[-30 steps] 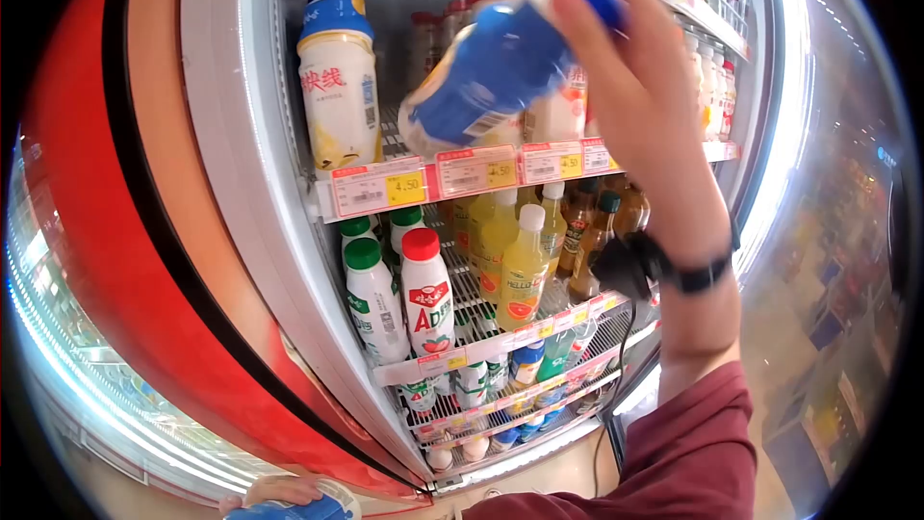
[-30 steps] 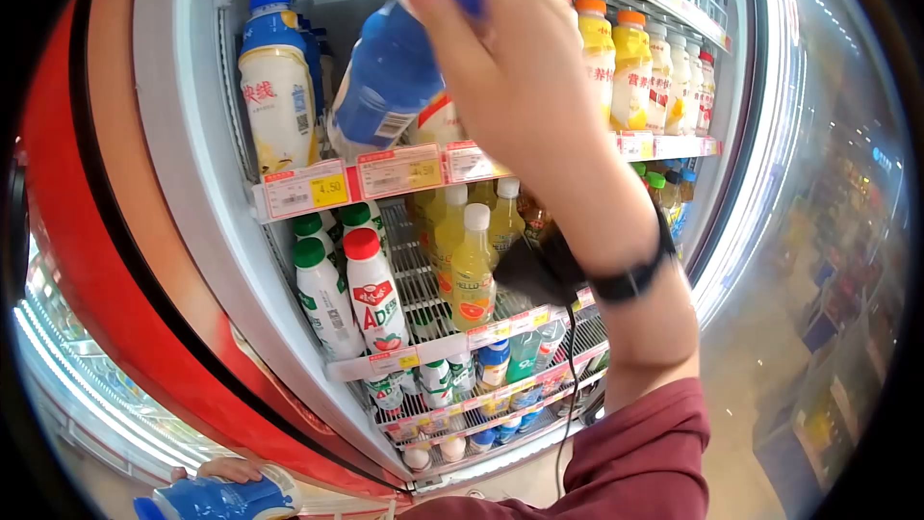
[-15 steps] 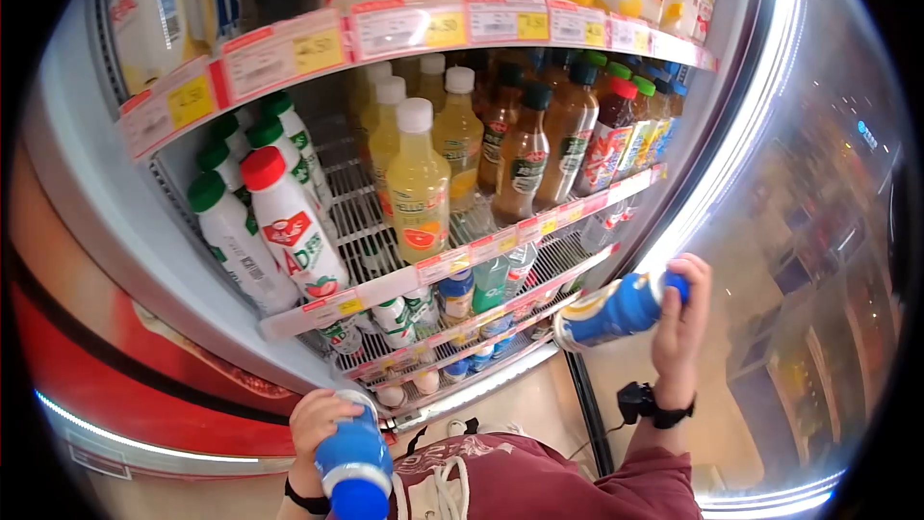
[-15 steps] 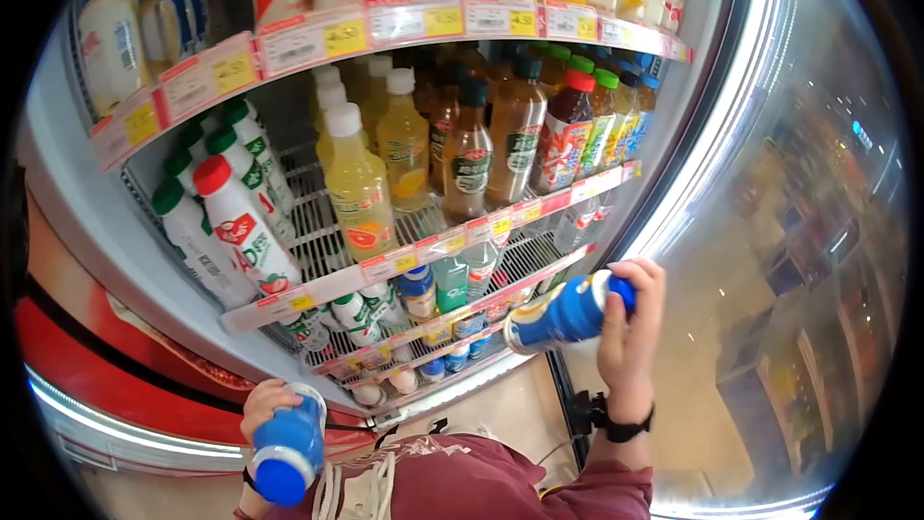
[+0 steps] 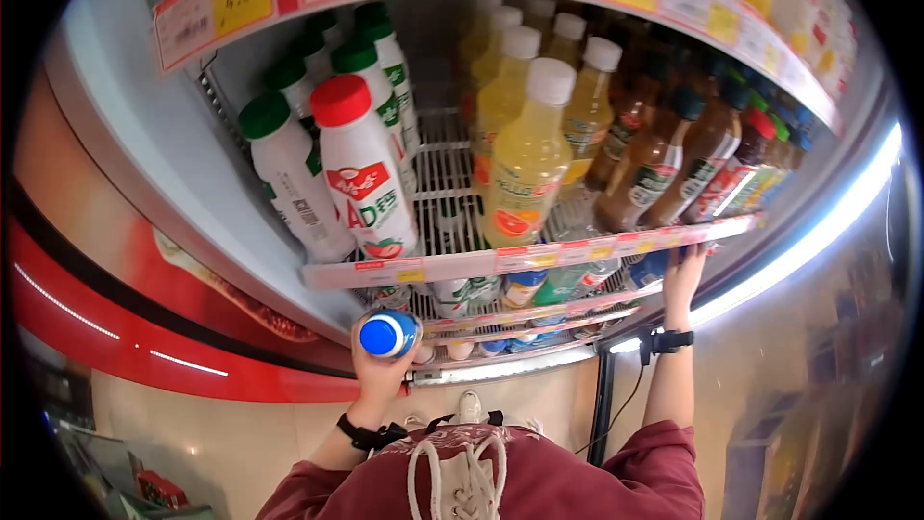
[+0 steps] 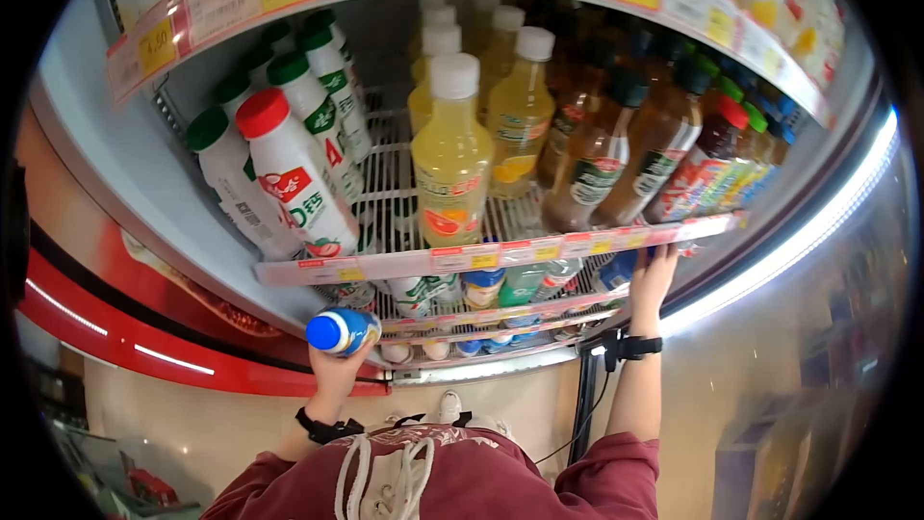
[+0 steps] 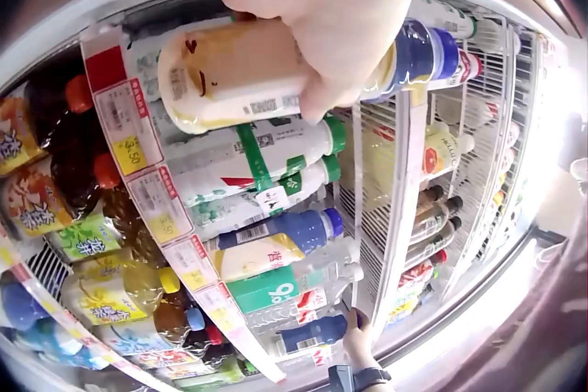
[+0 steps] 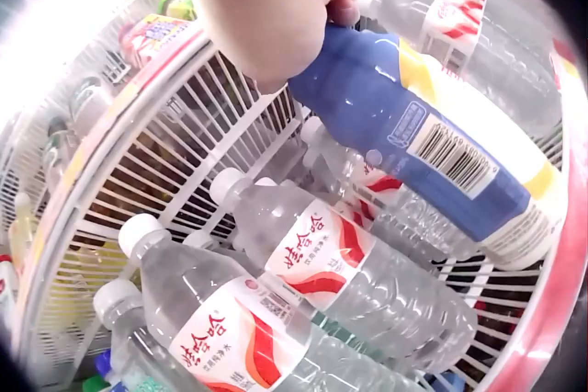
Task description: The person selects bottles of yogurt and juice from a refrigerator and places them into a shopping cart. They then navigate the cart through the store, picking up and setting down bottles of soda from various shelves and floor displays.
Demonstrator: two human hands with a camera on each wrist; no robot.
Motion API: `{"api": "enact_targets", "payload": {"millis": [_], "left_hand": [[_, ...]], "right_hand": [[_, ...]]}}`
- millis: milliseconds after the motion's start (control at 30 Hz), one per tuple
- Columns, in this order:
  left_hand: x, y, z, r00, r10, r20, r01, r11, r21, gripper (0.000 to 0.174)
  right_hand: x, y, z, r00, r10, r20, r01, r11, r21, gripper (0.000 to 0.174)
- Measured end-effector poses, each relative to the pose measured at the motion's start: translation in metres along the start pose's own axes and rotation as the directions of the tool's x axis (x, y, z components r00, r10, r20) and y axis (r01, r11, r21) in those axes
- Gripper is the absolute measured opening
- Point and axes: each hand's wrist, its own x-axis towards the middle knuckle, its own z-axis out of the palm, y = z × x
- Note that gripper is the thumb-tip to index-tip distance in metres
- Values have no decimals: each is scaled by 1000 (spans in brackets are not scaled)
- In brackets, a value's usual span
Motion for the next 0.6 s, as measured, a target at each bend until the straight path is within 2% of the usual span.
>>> {"api": "enact_targets", "payload": {"millis": [33, 133, 233, 267, 300, 367, 400, 433, 500, 533, 600], "left_hand": [[2, -7, 4, 999, -33, -23, 32, 998, -45, 65], [9, -20, 14, 997, -54, -55, 54, 999, -12, 63], [15, -19, 25, 995, -91, -45, 91, 996, -5, 64], [17, -16, 29, 994, -106, -22, 106, 994, -5, 66], [20, -15, 32, 994, -108, -24, 108, 994, -6, 66], [26, -11, 37, 998, -34, 58, 30, 997, 71, 70], [30, -3, 41, 996, -45, 77, 43, 999, 26, 75], [33, -3, 43, 995, -50, 86, 48, 999, 27, 75], [35, -8, 47, 991, 123, 49, -130, 973, 192, 77], [33, -14, 48, 975, 221, 6, -208, 905, 371, 82], [34, -19, 50, 975, 221, -6, -206, 918, 339, 83]], "right_hand": [[1, 6, 8, 1000, 30, 7, -30, 998, 56, 33], [2, 24, 21, 985, -170, 27, 168, 985, 39, 27], [1, 48, 41, 965, -262, 22, 263, 964, -44, 27], [-1, 52, 45, 981, -171, 96, 168, 985, 38, 23], [0, 47, 47, 980, -173, 98, 170, 985, 38, 23], [0, 38, 53, 984, 36, 177, -45, 998, 50, 19], [0, 36, 54, 981, 49, 190, -74, 989, 127, 16], [3, 43, 60, 953, 86, 290, -95, 995, 18, 15], [2, 49, 67, 899, -26, 438, 131, 969, -212, 20], [2, 44, 66, 885, -50, 462, 188, 948, -257, 22], [-5, 55, 82, 924, -59, 377, 128, 979, -160, 27]]}}
